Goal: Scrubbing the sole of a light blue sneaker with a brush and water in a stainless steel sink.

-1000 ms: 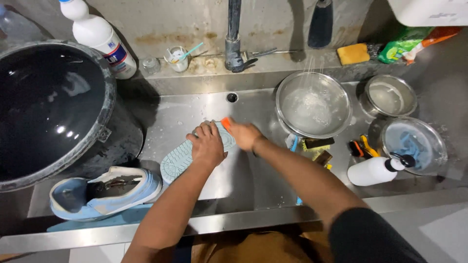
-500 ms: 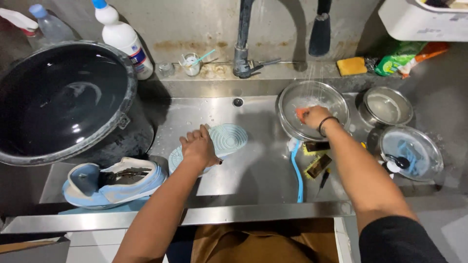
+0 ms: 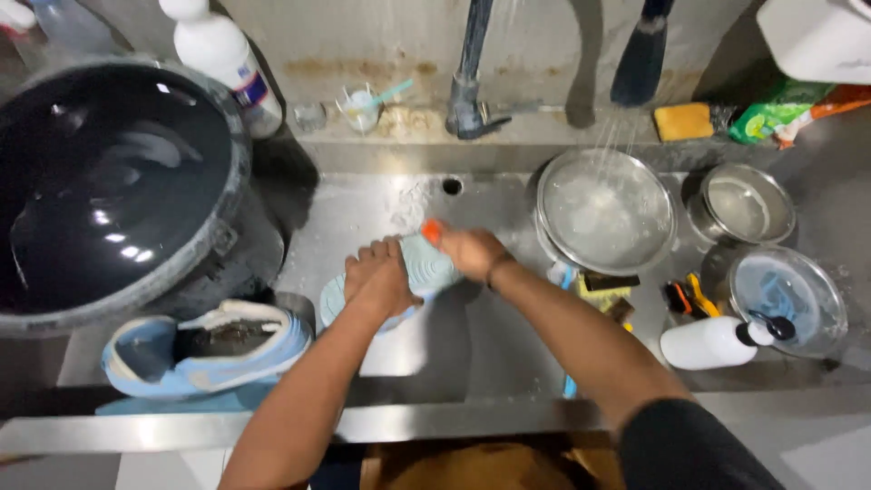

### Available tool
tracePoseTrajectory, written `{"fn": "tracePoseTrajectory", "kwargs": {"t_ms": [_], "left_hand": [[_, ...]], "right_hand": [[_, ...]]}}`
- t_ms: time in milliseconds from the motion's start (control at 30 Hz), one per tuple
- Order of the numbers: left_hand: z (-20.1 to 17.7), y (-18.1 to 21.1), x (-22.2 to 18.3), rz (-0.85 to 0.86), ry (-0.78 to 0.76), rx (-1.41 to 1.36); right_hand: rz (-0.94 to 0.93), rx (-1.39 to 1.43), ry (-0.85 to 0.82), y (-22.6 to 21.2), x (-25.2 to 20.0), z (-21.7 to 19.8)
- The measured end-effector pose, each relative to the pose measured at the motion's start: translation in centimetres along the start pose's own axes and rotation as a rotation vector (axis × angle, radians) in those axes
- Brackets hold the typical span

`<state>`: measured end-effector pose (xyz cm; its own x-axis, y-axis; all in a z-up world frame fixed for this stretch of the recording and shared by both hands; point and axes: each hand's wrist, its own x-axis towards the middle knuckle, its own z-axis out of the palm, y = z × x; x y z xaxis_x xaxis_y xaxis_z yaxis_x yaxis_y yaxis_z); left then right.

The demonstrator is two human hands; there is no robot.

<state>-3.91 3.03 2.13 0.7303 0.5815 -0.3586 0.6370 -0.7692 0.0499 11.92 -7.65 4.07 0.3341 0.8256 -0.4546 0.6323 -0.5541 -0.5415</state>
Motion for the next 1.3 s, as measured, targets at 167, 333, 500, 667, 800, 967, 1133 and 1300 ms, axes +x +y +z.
{"fn": "tracePoseTrajectory", "kwargs": {"t_ms": [167,333,500,667,800,967,1133,1300], "left_hand": [[0.7,-0.5,0.6,0.030,0.011,0.046],[-0.6,0.3,-0.6,0.008,0.007,0.038],[0.2,0.5,-1.1,-0.007,0.011,0.092],[0.0,0.5,-1.3,-0.012,0.001,0.071],[0.1,0.4,-1.3,-0.004,-0.010,0.019],[1.3,1.5,-2.1,-0.010,0.136,0.003],[5.8,2.5,-2.0,-0.056,0.563,0.177],[4.5,2.7,-2.4,-0.074,0.720,0.161]], "right_hand": [[-0.026,-0.224,-0.018,5.6,-3.5,-0.6],[0.048,-0.102,0.461,13.7,1.3,-4.2],[0.259,0.099,0.683,26.6,5.4,-10.9],[0.302,0.017,0.637,30.6,7.3,-7.7],[0.360,0.162,0.725,27.2,4.5,-9.3],[0.228,0.181,0.423,8.9,0.5,-3.5],[0.345,0.149,0.246,10.8,7.7,4.3],[0.251,0.049,0.227,4.4,2.4,5.0]]}}
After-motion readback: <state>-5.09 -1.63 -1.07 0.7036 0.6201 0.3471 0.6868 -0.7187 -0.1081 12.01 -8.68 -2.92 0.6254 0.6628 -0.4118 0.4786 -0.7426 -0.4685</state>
